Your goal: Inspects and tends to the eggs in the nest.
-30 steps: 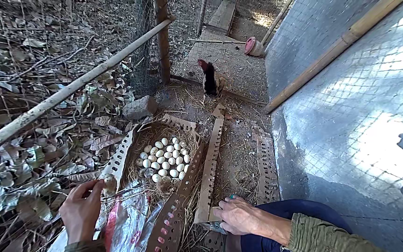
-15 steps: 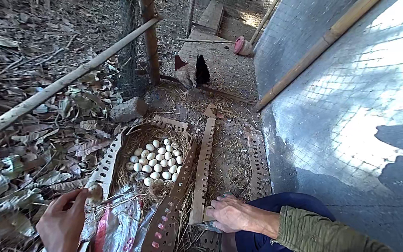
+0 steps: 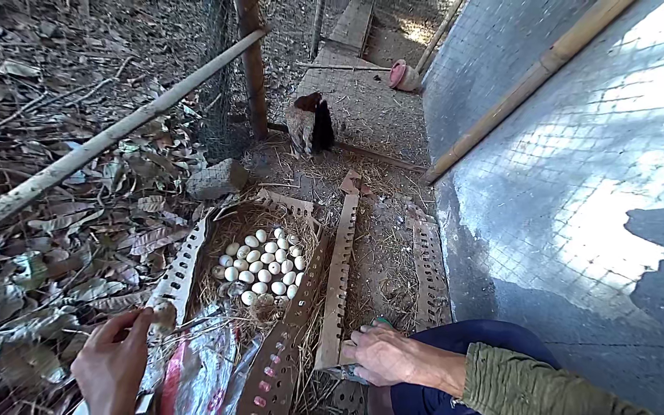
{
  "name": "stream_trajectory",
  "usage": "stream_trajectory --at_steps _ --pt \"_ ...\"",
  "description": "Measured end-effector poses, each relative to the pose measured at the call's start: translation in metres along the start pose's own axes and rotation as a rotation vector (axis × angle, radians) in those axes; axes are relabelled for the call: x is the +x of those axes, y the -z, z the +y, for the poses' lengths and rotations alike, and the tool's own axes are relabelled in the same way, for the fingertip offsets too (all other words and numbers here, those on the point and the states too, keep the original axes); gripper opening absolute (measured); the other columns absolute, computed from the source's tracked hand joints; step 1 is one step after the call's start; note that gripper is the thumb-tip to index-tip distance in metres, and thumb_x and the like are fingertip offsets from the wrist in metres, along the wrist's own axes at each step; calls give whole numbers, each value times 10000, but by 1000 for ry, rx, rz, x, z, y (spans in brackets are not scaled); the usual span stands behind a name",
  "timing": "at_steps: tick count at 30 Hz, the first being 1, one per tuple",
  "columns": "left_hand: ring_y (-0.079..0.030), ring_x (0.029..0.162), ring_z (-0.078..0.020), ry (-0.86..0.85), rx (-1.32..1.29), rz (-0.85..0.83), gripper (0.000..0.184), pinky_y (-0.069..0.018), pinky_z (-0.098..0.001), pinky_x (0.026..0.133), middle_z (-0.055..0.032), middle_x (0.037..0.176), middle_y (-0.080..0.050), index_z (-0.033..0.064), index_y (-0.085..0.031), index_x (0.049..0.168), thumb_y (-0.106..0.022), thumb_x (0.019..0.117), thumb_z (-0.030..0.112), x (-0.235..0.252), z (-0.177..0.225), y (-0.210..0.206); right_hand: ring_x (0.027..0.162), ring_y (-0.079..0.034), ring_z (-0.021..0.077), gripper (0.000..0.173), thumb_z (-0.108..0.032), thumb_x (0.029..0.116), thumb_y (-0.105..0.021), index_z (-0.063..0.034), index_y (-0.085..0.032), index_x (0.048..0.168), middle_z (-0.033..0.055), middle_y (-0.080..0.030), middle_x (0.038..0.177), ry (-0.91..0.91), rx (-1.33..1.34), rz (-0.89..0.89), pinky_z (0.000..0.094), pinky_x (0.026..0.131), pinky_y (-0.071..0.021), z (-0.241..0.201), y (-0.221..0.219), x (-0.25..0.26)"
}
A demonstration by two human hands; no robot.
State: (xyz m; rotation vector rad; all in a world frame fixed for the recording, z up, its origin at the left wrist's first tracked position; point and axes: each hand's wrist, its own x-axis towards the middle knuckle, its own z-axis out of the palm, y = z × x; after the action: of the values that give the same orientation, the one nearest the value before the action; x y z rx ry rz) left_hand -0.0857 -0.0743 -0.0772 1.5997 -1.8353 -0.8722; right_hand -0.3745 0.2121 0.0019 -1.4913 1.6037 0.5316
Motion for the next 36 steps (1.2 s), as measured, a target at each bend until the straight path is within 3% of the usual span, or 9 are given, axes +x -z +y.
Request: stream_trajectory --at_steps 17,36 --pt "-648 942 -335 -3 17 -13 339 -480 -557 874 -245 1081 -683 -32 -712 1099 -638 1004 285 0 4 -2 1256 -563 427 410 -327 1066 -515 -123 -574 1416 212 -611 1329 -1 1 -23 621 1017 -440 -1 2 3" --pt "-643 918 -308 1 21 -2 330 -476 -548 859 -226 1058 -684 -25 -712 1079 -646 998 288 1 2 -4 1250 -568 424 416 -327 1056 -529 -137 -570 1424 208 -617 1323 -4 -1 -8 622 1007 -446 2 -1 2"
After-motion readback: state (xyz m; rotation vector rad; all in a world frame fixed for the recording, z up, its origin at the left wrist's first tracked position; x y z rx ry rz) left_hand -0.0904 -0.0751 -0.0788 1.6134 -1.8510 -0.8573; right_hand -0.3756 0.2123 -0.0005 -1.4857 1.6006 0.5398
